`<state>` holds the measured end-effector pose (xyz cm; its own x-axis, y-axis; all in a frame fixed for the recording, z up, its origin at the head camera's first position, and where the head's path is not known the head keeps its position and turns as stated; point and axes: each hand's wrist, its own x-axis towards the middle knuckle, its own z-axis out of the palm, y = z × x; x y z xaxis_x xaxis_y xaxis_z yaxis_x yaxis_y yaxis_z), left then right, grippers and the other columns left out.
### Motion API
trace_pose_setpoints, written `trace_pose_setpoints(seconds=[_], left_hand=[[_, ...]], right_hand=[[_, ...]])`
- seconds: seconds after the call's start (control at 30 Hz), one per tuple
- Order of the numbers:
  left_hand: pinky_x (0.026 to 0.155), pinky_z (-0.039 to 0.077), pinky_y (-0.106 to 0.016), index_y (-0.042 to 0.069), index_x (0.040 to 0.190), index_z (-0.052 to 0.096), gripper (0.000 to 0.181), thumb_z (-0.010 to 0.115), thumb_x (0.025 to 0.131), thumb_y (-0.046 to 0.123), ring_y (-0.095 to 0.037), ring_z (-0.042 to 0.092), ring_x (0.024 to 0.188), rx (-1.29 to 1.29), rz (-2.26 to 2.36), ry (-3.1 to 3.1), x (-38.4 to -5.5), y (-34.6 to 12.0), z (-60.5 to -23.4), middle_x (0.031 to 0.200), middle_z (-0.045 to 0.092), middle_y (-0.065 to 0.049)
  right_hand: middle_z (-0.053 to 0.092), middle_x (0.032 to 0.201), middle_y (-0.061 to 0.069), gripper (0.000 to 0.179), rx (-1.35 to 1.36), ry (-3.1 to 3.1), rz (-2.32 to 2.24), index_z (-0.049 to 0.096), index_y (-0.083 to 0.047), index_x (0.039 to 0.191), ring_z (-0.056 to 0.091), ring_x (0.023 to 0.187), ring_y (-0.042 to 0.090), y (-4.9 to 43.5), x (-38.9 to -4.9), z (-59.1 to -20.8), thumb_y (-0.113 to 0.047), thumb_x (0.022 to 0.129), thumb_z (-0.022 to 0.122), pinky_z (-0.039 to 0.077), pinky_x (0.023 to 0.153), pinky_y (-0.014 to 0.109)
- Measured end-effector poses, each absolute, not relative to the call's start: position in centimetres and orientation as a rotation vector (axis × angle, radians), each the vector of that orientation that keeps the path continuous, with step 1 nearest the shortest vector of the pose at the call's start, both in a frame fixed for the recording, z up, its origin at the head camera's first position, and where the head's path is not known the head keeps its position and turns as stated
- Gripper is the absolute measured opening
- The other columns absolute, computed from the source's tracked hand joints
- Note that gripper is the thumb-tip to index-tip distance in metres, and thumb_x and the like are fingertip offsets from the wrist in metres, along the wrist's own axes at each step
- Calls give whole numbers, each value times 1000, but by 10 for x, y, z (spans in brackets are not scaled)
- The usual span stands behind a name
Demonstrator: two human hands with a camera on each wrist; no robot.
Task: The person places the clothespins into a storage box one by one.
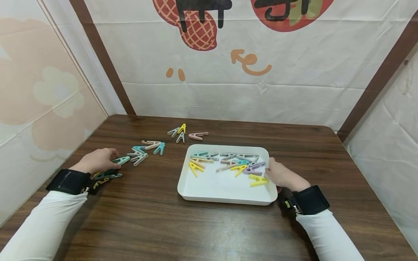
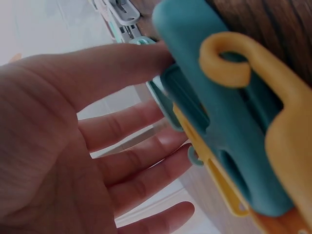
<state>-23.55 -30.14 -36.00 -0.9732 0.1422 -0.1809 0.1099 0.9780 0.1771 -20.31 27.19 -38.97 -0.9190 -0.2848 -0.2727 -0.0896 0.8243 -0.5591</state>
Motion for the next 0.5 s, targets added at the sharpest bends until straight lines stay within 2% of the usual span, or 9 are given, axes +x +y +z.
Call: trace_pose_setpoints(seconds=[0.23,0.5], left_hand=[[67,47,-49,-2,100,62,31,73,84,22,-32,60,84,217,241,2938,-237,-300,-359,96,63,-19],[69,46,-51,-6,108,59,33,68,90,21,-37,59,89,213,242,3020,-232,-295,-355,102,61,-24]], right_hand=[[53,92,26,45,-277,2659,-798,19,21,132,55,55,21,272,-203,-390,-6,102,38,48,44,36],[52,94,27,46,-257,2654,-788,19,21,132,55,53,21,271,-202,-388,-7,102,39,48,45,36]])
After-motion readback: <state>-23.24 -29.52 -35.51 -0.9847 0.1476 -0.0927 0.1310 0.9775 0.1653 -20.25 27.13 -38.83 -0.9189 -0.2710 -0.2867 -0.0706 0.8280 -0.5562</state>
